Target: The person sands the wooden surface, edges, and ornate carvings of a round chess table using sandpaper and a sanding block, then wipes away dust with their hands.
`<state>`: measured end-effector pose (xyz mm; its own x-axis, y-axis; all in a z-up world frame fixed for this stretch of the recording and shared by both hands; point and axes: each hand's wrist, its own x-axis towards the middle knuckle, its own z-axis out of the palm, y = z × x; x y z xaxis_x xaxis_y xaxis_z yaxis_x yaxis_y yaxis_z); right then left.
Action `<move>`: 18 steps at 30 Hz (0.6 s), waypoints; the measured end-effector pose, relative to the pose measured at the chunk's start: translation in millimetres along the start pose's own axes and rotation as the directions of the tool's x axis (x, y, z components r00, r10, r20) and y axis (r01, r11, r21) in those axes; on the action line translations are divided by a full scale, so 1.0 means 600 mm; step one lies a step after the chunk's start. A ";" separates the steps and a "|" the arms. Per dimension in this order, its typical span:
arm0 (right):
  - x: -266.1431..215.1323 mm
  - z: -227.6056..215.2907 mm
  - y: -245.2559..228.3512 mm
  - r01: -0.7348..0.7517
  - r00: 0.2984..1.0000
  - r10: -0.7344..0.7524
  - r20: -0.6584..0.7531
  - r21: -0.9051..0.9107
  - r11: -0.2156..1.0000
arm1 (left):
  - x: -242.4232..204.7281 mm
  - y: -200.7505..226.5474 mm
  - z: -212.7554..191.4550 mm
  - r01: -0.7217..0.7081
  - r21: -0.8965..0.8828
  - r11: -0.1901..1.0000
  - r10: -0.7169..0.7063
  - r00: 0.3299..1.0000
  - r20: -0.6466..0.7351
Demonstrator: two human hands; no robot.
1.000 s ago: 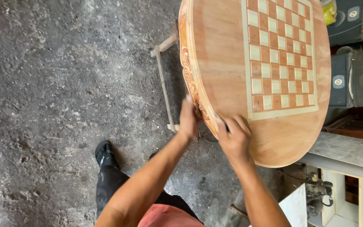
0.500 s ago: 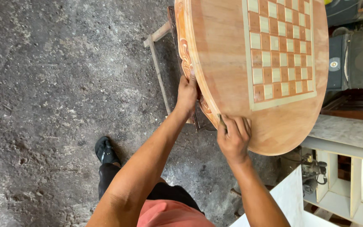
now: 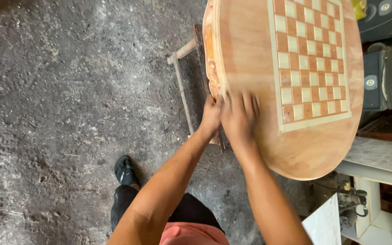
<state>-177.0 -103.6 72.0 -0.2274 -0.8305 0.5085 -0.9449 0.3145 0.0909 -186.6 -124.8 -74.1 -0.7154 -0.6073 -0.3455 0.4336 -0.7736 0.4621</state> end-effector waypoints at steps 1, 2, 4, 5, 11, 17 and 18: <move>-0.035 -0.041 -0.002 0.011 1.000 -0.011 -0.010 0.003 1.000 | 0.007 0.002 0.005 0.002 0.039 0.999 -0.002 1.000 -0.010; -0.064 -0.076 -0.004 -0.028 1.000 0.028 0.014 -0.003 1.000 | 0.004 0.000 0.008 0.016 0.082 0.997 -0.014 1.000 -0.023; -0.070 -0.083 -0.001 -0.044 0.998 0.044 0.039 -0.001 0.999 | 0.004 0.008 0.011 0.051 0.135 0.990 -0.044 0.997 -0.058; -0.055 -0.068 0.004 -0.021 0.999 0.021 0.040 0.008 1.000 | 0.004 0.012 0.013 0.071 0.145 0.987 -0.060 0.995 -0.080; 0.138 0.149 0.039 -0.095 0.995 0.095 -0.009 -0.006 0.995 | -0.010 0.007 0.024 0.008 0.072 0.997 -0.004 0.998 -0.068; 0.350 0.241 0.123 -0.193 0.972 0.223 -0.069 0.301 0.934 | -0.011 0.064 -0.016 0.111 0.405 0.908 -0.053 0.987 -0.151; 0.349 0.217 0.133 -0.212 0.958 0.276 -0.072 0.471 0.856 | -0.028 0.099 -0.020 0.097 0.494 0.864 -0.006 0.983 -0.182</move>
<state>-330.4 -312.2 74.4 -0.4621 -0.6762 0.5738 -0.8720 0.2287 -0.4328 -142.2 -162.9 -50.6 -0.6060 -0.6255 -0.4914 0.0347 -0.6380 0.7692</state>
